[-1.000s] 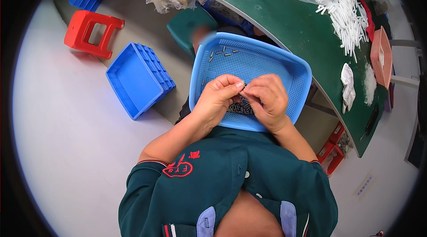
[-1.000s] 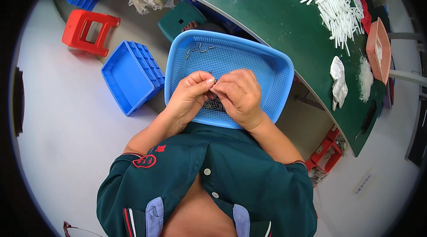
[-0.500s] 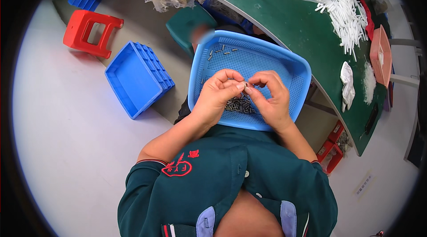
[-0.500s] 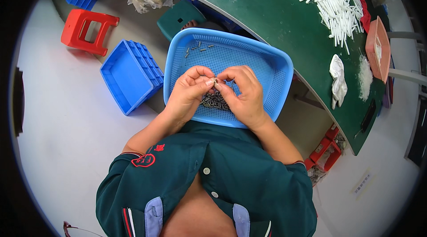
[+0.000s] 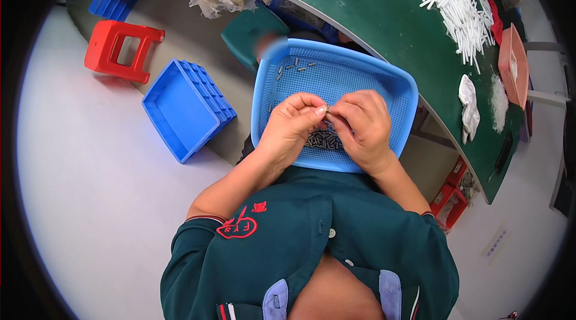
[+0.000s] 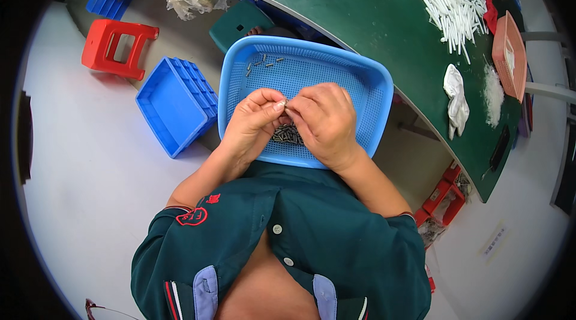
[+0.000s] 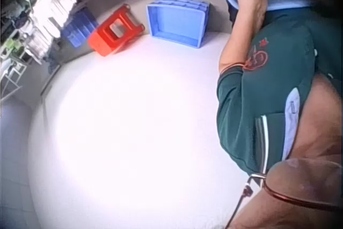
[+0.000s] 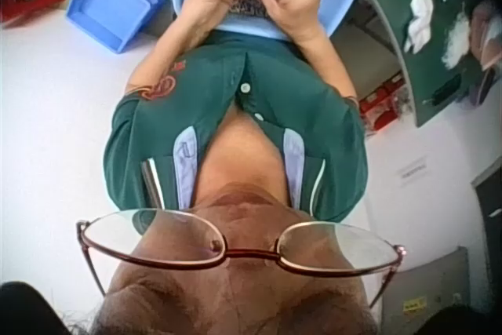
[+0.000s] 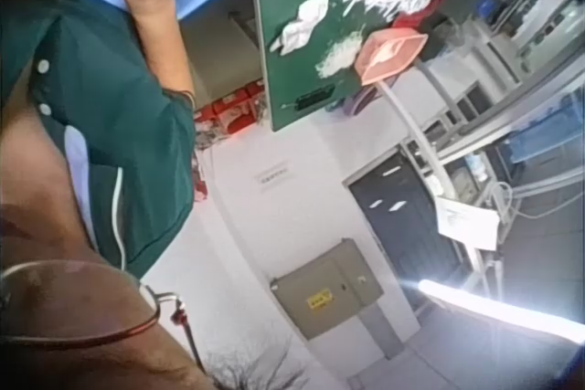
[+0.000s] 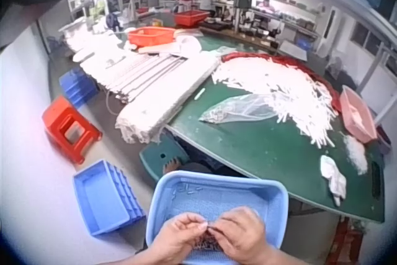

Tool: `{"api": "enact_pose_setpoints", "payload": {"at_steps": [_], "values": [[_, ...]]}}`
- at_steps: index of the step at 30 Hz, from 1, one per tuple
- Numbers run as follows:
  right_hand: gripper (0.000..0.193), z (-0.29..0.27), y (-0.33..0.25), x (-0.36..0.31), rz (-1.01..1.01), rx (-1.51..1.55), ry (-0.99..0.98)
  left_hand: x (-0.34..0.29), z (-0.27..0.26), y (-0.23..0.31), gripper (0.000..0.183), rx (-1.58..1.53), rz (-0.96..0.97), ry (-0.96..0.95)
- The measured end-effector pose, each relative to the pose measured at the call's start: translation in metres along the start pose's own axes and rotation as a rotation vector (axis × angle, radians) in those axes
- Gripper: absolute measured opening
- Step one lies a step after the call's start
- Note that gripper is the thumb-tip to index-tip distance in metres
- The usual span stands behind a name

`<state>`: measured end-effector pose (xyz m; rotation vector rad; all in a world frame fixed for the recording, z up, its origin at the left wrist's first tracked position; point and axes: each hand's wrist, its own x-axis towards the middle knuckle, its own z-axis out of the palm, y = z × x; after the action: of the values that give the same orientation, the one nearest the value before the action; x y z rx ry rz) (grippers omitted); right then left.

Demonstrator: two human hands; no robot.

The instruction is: The person assembles small metal parts by picking up pins and rings from a basket and fitting them together by hand.

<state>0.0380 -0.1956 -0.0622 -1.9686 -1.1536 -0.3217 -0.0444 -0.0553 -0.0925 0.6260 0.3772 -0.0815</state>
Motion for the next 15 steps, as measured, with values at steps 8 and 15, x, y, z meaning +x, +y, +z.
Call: {"api": "enact_pose_setpoints", "payload": {"at_steps": [8,15], "values": [[0.016,-0.016,0.009,0.005,0.181,0.160,-0.089,0.000,0.001,0.014,0.010,-0.062,0.027,-0.005],[0.014,-0.022,0.024,-0.020,0.243,-0.069,-0.491,0.002,-0.001,0.017,0.007,-0.236,-0.052,-0.128]]}}
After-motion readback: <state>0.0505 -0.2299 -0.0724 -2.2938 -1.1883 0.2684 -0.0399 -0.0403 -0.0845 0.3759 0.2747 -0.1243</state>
